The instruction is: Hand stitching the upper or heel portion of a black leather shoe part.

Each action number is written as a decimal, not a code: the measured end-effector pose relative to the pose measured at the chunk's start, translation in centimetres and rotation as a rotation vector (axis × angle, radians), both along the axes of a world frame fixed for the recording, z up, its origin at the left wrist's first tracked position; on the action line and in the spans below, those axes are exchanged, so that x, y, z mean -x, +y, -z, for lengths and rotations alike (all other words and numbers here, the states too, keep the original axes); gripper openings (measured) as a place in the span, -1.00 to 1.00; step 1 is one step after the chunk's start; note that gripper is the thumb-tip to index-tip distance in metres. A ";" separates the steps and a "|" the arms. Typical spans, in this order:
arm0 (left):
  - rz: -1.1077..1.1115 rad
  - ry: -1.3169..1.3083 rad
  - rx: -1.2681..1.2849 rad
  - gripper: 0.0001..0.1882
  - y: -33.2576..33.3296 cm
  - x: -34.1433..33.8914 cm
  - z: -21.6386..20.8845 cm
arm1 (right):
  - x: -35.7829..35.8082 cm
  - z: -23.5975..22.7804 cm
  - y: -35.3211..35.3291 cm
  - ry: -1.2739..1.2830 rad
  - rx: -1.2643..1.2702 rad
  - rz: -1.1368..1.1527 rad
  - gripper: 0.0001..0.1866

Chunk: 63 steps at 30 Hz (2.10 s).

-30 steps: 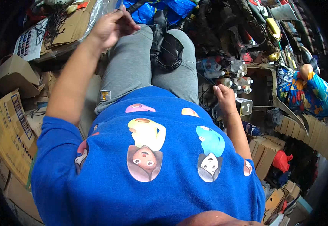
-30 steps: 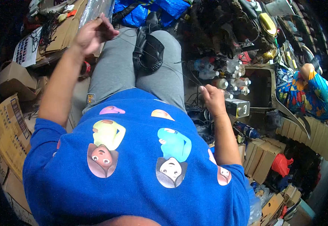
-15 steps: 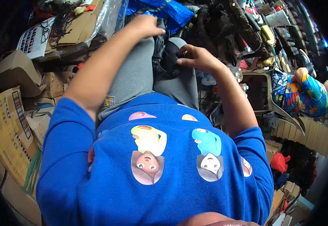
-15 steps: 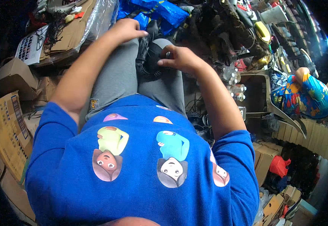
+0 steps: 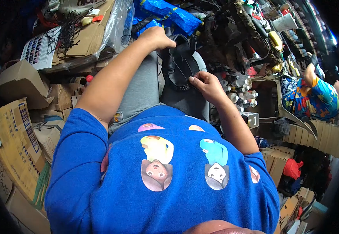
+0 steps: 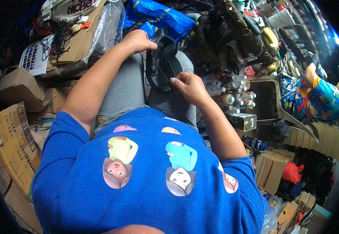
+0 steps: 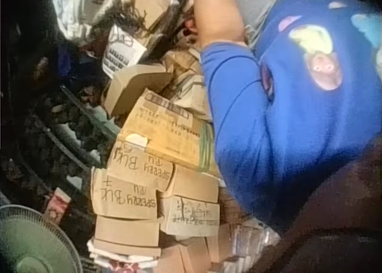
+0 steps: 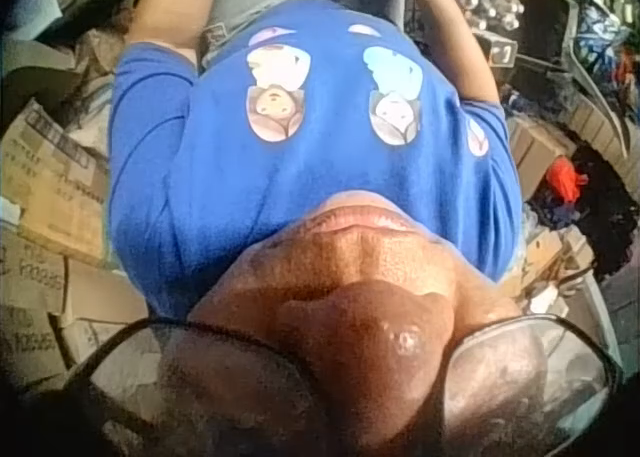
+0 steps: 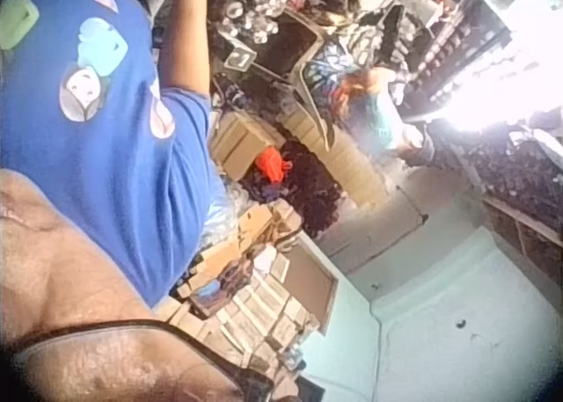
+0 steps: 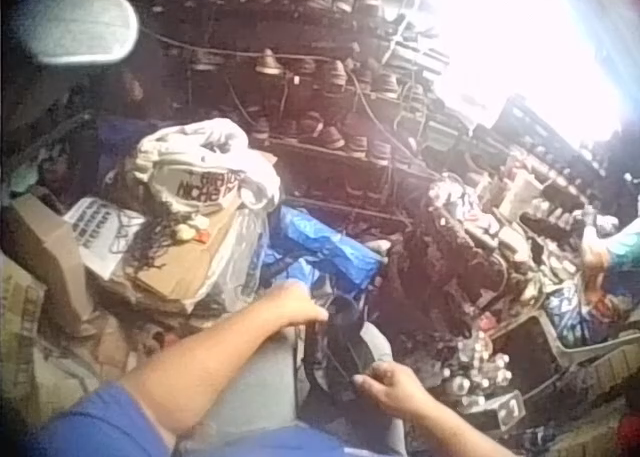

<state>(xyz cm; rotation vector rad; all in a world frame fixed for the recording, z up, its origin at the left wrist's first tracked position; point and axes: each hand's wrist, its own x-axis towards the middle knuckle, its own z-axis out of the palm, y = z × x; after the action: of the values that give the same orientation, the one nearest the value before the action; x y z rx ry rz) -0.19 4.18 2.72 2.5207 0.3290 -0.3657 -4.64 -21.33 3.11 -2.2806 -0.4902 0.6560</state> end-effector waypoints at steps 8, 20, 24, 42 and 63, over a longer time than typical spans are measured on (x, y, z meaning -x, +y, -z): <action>-0.151 -0.321 -0.100 -0.34 -0.5 1.7 1.2 | -0.8 0.6 0.0 0.150 -0.117 0.026 -0.70; 0.004 -0.190 -0.045 -0.55 3.4 -0.9 0.9 | -1.4 0.0 -1.6 0.308 -0.283 0.079 -0.68; -0.015 -0.167 -0.181 -0.55 0.6 -2.5 3.2 | -1.5 1.5 -2.3 0.079 -0.198 0.068 -0.67; 0.694 -0.301 0.222 -0.84 -1.6 3.4 1.5 | -5.7 0.5 -0.2 0.172 0.098 -0.079 -0.67; 0.417 -0.599 -0.060 -0.71 2.3 8.8 -2.0 | -4.6 -1.3 1.3 -0.114 0.244 -0.135 -0.65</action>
<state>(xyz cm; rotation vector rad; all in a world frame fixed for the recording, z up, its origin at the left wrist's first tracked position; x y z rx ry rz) -8.98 6.46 4.70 2.6004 -0.4266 0.2567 -0.08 -20.05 4.45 -2.5421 -0.6539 0.6856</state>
